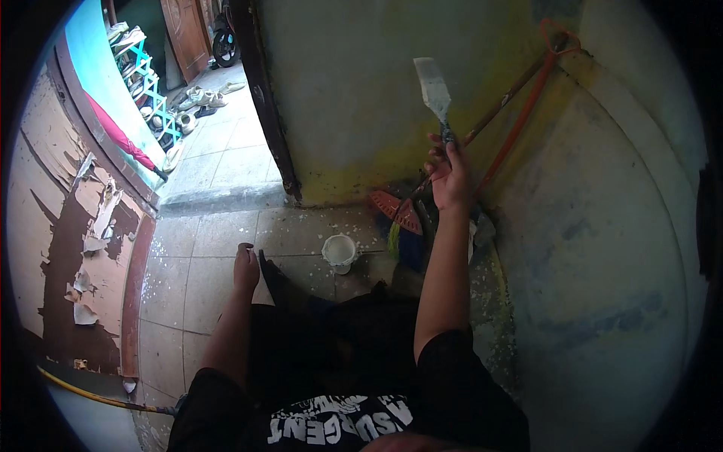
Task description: Patching a damaged wall using a putty knife and filler compound.
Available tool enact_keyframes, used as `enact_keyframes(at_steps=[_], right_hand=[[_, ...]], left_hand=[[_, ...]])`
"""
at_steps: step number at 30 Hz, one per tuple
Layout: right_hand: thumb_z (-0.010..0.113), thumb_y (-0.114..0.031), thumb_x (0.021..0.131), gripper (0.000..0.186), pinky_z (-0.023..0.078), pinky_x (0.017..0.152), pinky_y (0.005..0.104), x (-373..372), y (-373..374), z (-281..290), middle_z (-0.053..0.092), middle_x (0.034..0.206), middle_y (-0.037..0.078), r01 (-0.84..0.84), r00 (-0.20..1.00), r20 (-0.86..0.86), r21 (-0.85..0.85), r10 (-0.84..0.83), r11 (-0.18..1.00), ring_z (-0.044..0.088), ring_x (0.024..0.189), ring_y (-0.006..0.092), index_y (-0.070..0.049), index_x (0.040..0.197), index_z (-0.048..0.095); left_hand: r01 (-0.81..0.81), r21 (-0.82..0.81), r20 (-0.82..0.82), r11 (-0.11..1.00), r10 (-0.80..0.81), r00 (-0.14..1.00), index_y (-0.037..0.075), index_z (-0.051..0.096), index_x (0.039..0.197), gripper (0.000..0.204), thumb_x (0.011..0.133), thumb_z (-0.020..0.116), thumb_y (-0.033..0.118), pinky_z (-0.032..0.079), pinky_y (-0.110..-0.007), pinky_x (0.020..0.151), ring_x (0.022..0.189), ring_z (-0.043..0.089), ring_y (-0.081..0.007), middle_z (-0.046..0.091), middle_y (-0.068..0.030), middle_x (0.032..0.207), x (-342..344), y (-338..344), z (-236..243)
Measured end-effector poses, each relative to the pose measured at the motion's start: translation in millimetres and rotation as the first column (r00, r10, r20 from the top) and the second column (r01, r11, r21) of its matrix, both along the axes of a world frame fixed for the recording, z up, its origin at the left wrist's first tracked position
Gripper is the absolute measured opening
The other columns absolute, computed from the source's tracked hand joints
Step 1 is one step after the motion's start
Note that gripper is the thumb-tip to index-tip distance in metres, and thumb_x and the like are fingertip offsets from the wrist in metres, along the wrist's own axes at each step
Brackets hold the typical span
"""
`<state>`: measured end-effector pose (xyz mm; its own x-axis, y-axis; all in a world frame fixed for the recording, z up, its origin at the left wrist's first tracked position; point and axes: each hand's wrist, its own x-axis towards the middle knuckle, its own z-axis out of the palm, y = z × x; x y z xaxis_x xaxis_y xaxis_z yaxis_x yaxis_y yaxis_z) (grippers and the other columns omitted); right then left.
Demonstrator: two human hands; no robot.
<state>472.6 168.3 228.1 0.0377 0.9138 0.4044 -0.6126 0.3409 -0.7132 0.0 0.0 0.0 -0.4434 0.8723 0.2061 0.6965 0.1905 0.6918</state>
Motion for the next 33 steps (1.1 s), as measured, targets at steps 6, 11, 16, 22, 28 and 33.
enact_keyframes(at_steps=[6, 11, 16, 22, 28, 33], right_hand=[[0.058, -0.025, 0.101, 0.030, 0.048, 0.071, 0.0318, -8.4, -0.9, -12.7, 0.065, 0.119, 0.006, -0.162, 0.982, -0.112, -0.054, 0.155, 0.985, 0.058, 0.092, 0.0137, -0.013, 0.128, 0.055], [0.054, -0.016, 0.097, 0.023, 0.047, 0.068, 0.0332, -14.3, 0.2, -21.9, 0.064, 0.107, 0.008, -0.245, 0.970, -0.041, -0.113, 0.242, 0.963, 0.057, 0.086, 0.0151, -0.013, 0.120, 0.055], [0.051, -0.015, 0.096, 0.020, 0.041, 0.057, 0.0287, -2.4, 24.1, -58.7, 0.056, 0.086, 0.005, -0.115, 0.984, 0.104, -0.266, 0.147, 0.957, 0.051, 0.066, 0.0123, -0.010, 0.116, 0.056], [0.054, -0.031, 0.103, 0.026, 0.034, 0.046, 0.0261, -24.8, 43.9, -109.1, 0.051, 0.069, -0.001, 0.229, 0.885, 0.462, -0.306, -0.066, 0.924, 0.047, 0.056, 0.0077, -0.006, 0.102, 0.062], [0.053, -0.030, 0.103, 0.032, 0.038, 0.055, 0.0291, -42.2, 71.2, -175.6, 0.047, 0.063, 0.000, 0.542, 0.589, 0.653, 0.119, -0.476, 0.832, 0.046, 0.056, 0.0101, -0.003, 0.090, 0.063], [0.053, -0.028, 0.102, 0.031, 0.040, 0.058, 0.0307, -65.0, 52.0, -194.9, 0.049, 0.065, 0.001, 0.597, 0.624, 0.621, 0.011, -0.474, 0.802, 0.048, 0.060, 0.0115, -0.001, 0.090, 0.063]], left_hand=[[0.012, 0.008, 0.025, 1.000, -0.012, 1.000, -0.001, 0.050, 0.119, 0.026, 0.103, 0.042, 0.018, 0.046, -0.050, 0.094, 0.110, 0.059, -0.0456, 0.062, -0.0300, 0.113, 10.2, -1.5, -6.4], [-0.015, 0.009, -0.025, 1.000, 0.015, 1.000, -0.002, 0.051, 0.118, 0.031, 0.105, 0.043, 0.025, 0.046, -0.050, 0.091, 0.107, 0.060, -0.0453, 0.063, -0.0288, 0.111, -0.3, -0.2, -2.8], [-0.014, 0.014, -0.010, 1.000, 0.014, 1.000, -0.002, 0.051, 0.116, 0.034, 0.106, 0.044, 0.029, 0.047, -0.050, 0.090, 0.105, 0.060, -0.0448, 0.064, -0.0279, 0.109, 4.0, 1.4, 2.6], [-0.027, 0.041, -0.019, 0.999, 0.028, 0.999, -0.002, 0.052, 0.112, 0.034, 0.106, 0.044, 0.031, 0.047, -0.051, 0.087, 0.101, 0.061, -0.0450, 0.064, -0.0278, 0.107, 1.2, -2.9, 3.8], [-0.016, 0.051, -0.016, 0.999, 0.017, 1.000, -0.002, 0.052, 0.110, 0.035, 0.106, 0.044, 0.031, 0.047, -0.051, 0.086, 0.099, 0.061, -0.0453, 0.064, -0.0275, 0.103, 6.0, -0.2, 8.1], [-0.014, 0.054, -0.004, 0.998, 0.015, 1.000, -0.003, 0.052, 0.109, 0.036, 0.107, 0.044, 0.032, 0.047, -0.051, 0.085, 0.099, 0.061, -0.0454, 0.064, -0.0278, 0.102, 7.4, -0.5, 10.1]])
